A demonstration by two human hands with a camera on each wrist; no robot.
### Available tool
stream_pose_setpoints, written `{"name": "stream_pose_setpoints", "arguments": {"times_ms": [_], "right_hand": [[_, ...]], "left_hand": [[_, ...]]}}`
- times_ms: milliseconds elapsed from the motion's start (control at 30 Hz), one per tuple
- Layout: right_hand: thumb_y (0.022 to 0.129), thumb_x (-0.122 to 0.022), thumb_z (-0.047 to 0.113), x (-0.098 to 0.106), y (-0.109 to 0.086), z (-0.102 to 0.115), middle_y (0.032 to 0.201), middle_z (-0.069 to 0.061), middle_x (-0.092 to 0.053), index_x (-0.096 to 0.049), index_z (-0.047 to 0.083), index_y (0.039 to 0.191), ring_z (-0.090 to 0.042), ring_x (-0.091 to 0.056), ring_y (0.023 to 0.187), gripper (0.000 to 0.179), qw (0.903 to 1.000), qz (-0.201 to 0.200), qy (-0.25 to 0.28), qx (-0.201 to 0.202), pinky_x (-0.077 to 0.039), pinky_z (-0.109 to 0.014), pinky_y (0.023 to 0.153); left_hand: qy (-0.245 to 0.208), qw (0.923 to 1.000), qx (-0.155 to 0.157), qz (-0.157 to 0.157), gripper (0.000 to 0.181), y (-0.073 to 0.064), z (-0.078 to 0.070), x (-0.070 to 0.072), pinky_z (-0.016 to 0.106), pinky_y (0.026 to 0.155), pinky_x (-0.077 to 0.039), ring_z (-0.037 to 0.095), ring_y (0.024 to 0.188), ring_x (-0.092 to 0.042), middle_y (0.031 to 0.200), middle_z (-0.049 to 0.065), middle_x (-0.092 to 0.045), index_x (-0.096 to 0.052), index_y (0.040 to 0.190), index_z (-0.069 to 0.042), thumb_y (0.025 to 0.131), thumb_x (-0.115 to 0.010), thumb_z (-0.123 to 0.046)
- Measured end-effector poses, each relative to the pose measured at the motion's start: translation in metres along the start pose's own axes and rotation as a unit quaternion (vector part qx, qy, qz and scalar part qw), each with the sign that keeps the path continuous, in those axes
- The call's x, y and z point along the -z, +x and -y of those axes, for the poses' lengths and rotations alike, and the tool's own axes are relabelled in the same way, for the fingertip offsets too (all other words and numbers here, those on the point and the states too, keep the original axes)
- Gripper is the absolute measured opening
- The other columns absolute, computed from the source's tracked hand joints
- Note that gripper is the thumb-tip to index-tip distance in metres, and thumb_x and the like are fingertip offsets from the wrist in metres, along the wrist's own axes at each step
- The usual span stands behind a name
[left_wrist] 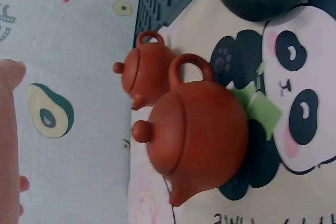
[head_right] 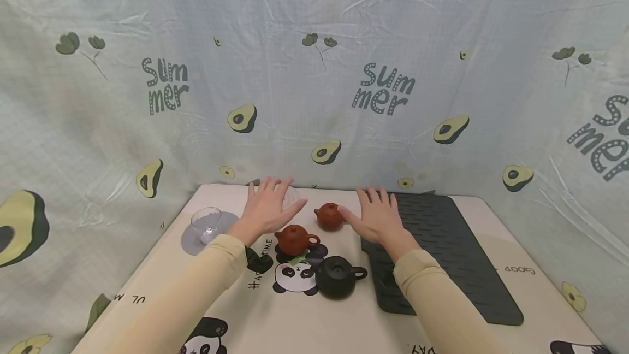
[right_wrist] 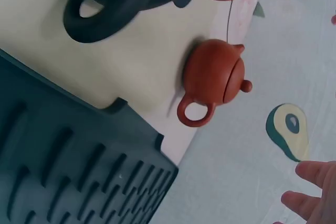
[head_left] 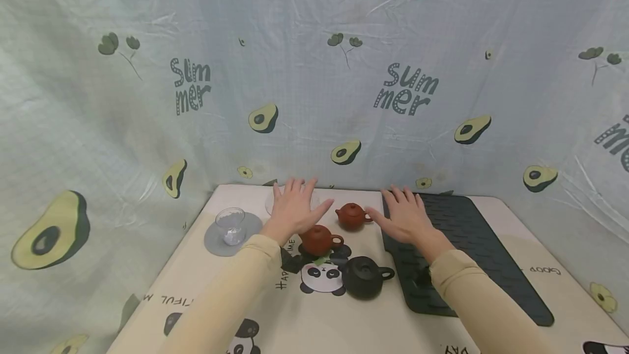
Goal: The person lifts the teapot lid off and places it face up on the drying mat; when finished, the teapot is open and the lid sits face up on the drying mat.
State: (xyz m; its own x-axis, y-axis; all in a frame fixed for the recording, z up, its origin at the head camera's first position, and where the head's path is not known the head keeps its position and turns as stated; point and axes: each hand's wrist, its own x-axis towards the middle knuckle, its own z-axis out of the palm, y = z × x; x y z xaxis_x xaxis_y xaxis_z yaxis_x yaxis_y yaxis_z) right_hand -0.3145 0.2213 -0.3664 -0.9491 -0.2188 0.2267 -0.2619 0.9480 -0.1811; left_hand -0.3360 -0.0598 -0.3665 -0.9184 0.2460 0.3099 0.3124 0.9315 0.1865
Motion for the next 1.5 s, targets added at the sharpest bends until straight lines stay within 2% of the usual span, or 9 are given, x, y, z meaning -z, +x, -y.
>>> {"name": "stream_pose_setpoints", "arguments": {"times_ms": [200, 400, 533, 633, 733, 900, 1167, 1367, 1500], "right_hand": [[0.100, -0.044, 0.067, -0.006, -0.007, 0.002, 0.157, -0.027, -0.036, -0.040, 0.001, 0.154, -0.049, -0.026, 0.146, 0.085, 0.9993, -0.009, 0.011, 0.035, -0.016, -0.066, 0.115], [0.101, -0.049, 0.064, -0.010, -0.024, 0.012, 0.148, -0.022, -0.049, -0.047, 0.001, 0.149, -0.043, -0.041, 0.140, 0.079, 0.9966, 0.000, 0.030, 0.077, -0.031, -0.059, 0.112], [0.101, -0.051, 0.062, -0.017, -0.040, 0.017, 0.139, -0.016, -0.056, -0.052, 0.004, 0.143, -0.036, -0.051, 0.131, 0.071, 0.9952, 0.010, 0.060, 0.077, -0.042, -0.056, 0.104], [0.101, -0.054, 0.059, -0.025, -0.051, 0.019, 0.129, -0.011, -0.060, -0.055, 0.007, 0.138, -0.031, -0.057, 0.120, 0.064, 0.9931, 0.017, 0.089, 0.075, -0.048, -0.052, 0.095], [0.100, -0.059, 0.057, -0.033, -0.063, 0.021, 0.122, -0.004, -0.063, -0.058, 0.011, 0.136, -0.027, -0.062, 0.113, 0.058, 0.9894, 0.033, 0.121, 0.073, -0.051, -0.049, 0.090], [0.095, -0.064, 0.060, -0.044, -0.083, 0.022, 0.119, 0.004, -0.065, -0.067, 0.017, 0.126, -0.023, -0.064, 0.112, 0.054, 0.9830, 0.038, 0.150, 0.099, -0.052, -0.047, 0.090], [0.096, -0.064, 0.056, -0.056, -0.099, 0.018, 0.112, 0.010, -0.068, -0.074, 0.021, 0.118, -0.014, -0.067, 0.104, 0.043, 0.9795, 0.022, 0.151, 0.131, -0.054, -0.042, 0.088], [0.094, -0.073, 0.045, -0.065, -0.105, 0.012, 0.109, 0.015, -0.068, -0.077, 0.024, 0.114, -0.009, -0.067, 0.100, 0.029, 0.9743, -0.033, 0.186, 0.122, -0.055, -0.036, 0.084], [0.091, -0.079, 0.039, -0.070, -0.104, 0.006, 0.104, 0.018, -0.066, -0.079, 0.026, 0.107, -0.007, -0.067, 0.096, 0.021, 0.9689, -0.083, 0.206, 0.110, -0.055, -0.036, 0.082]], "left_hand": [[-0.020, 0.9981, -0.047, -0.033, 0.078, -0.016, -0.003, -0.007, 0.060, 0.114, -0.024, 0.033, 0.137, -0.041, 0.142, 0.013, -0.051, -0.049, 0.148, -0.013, 0.098, -0.039, -0.072], [-0.044, 0.9873, -0.121, -0.093, 0.054, -0.044, -0.008, -0.016, 0.049, 0.105, -0.038, 0.027, 0.118, -0.052, 0.117, 0.007, -0.061, -0.061, 0.125, -0.011, 0.099, -0.053, -0.058], [-0.069, 0.9779, -0.150, -0.128, 0.034, -0.067, -0.016, -0.027, 0.039, 0.084, -0.044, 0.019, 0.091, -0.053, 0.088, -0.002, -0.057, -0.061, 0.100, -0.015, 0.099, -0.058, -0.049], [-0.082, 0.9739, -0.163, -0.136, 0.031, -0.085, -0.025, -0.040, 0.033, 0.068, -0.038, 0.013, 0.072, -0.046, 0.072, -0.009, -0.045, -0.055, 0.083, -0.019, 0.100, -0.058, -0.045], [-0.126, 0.9764, -0.147, -0.095, 0.037, -0.102, -0.035, -0.055, 0.029, 0.062, -0.035, 0.009, 0.063, -0.045, 0.065, -0.013, -0.041, -0.051, 0.076, -0.022, 0.103, -0.053, -0.047], [-0.217, 0.9742, -0.061, -0.020, 0.042, -0.126, -0.052, -0.080, 0.026, 0.055, -0.035, 0.006, 0.058, -0.045, 0.063, -0.013, -0.044, -0.051, 0.080, -0.024, 0.107, -0.042, -0.055], [-0.229, 0.9710, -0.028, -0.063, 0.035, -0.138, -0.054, -0.099, 0.027, 0.053, -0.036, 0.007, 0.059, -0.048, 0.066, -0.014, -0.045, -0.049, 0.080, -0.025, 0.109, -0.044, -0.042], [-0.169, 0.9814, -0.067, -0.063, 0.036, -0.134, -0.058, -0.106, 0.038, 0.061, -0.044, 0.022, 0.070, -0.063, 0.066, -0.008, -0.051, -0.053, 0.081, -0.022, 0.112, -0.037, -0.034], [-0.170, 0.9806, -0.075, -0.063, 0.038, -0.128, -0.063, -0.107, 0.040, 0.062, -0.046, 0.024, 0.074, -0.066, 0.068, -0.007, -0.054, -0.054, 0.083, -0.022, 0.112, -0.033, -0.036]]}}
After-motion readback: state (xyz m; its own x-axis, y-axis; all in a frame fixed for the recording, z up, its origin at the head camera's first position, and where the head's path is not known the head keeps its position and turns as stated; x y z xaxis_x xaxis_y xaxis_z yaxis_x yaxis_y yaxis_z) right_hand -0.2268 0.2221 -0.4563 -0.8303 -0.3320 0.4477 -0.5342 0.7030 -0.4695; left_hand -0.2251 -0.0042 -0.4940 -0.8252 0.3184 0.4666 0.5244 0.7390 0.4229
